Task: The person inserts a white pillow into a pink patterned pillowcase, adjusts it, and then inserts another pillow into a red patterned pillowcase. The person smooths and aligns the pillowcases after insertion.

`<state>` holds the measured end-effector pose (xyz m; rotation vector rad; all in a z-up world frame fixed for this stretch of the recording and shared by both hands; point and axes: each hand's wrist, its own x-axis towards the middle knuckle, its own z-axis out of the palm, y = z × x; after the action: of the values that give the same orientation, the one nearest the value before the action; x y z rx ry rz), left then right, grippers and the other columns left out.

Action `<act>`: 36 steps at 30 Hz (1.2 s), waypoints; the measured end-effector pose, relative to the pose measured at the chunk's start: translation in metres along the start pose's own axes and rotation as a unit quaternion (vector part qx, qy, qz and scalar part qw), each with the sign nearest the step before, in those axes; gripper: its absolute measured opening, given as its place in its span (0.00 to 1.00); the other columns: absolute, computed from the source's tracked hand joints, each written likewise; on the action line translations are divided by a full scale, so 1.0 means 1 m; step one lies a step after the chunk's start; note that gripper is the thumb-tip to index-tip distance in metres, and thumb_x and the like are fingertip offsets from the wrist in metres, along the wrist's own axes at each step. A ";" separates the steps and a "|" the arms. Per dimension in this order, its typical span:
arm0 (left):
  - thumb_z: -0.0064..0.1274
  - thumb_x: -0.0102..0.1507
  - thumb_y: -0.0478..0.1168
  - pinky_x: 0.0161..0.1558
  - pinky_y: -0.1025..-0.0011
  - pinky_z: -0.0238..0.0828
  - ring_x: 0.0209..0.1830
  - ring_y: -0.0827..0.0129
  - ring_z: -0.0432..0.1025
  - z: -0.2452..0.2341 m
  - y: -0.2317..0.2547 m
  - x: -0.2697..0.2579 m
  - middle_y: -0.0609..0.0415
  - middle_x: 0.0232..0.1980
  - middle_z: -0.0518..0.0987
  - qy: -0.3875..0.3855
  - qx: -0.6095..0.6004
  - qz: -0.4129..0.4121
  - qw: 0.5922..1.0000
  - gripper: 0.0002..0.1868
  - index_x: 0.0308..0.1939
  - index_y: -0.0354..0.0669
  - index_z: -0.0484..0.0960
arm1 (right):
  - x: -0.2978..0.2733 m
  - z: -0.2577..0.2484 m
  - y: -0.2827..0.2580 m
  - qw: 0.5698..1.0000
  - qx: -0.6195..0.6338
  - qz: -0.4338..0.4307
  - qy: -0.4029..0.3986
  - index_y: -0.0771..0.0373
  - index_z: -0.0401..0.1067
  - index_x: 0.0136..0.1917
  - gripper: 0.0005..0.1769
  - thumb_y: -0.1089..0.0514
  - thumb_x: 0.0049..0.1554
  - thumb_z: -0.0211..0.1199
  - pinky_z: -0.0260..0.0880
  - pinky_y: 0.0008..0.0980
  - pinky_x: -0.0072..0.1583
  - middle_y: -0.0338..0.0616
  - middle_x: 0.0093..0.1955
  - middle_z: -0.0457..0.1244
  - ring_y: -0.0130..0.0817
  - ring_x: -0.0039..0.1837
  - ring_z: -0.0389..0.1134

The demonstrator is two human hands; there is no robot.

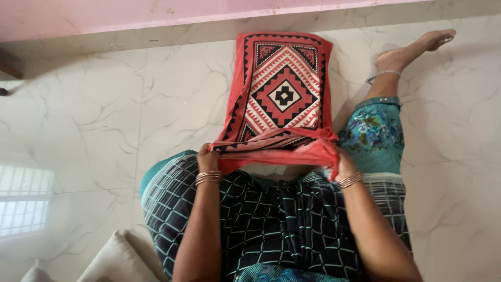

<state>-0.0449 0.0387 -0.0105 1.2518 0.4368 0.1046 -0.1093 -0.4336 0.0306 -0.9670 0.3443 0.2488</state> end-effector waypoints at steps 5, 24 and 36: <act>0.45 0.60 0.21 0.34 0.78 0.71 0.29 0.78 0.71 0.025 -0.005 -0.017 0.58 0.32 0.81 -0.035 -0.027 0.024 0.999 0.12 0.34 0.36 0.82 | -0.008 0.019 0.017 0.984 0.042 -0.128 0.113 0.62 0.75 0.58 0.19 0.46 0.66 0.54 0.71 0.33 0.60 0.43 0.56 0.70 0.32 0.57 0.72; 0.53 0.62 0.33 0.36 0.62 0.75 0.32 0.59 0.80 0.058 0.065 -0.125 0.47 0.32 0.85 -0.310 0.391 0.077 0.863 0.05 0.36 0.37 0.85 | -0.044 0.027 -0.017 0.846 0.080 -0.435 0.297 0.62 0.72 0.45 0.04 0.60 0.61 0.63 0.69 0.29 0.54 0.35 0.44 0.64 0.26 0.48 0.66; 0.51 0.64 0.32 0.35 0.66 0.73 0.32 0.63 0.74 0.083 0.086 -0.133 0.51 0.38 0.78 -0.089 0.227 0.217 0.945 0.04 0.42 0.37 0.79 | -0.075 0.106 0.003 0.926 -0.049 -0.318 0.196 0.57 0.66 0.55 0.11 0.50 0.64 0.58 0.59 0.20 0.30 0.45 0.48 0.71 0.21 0.34 0.65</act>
<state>-0.1215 -0.0491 0.1246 1.7849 0.0156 0.2745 -0.1609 -0.3474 0.1126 -1.1767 0.3645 -0.5328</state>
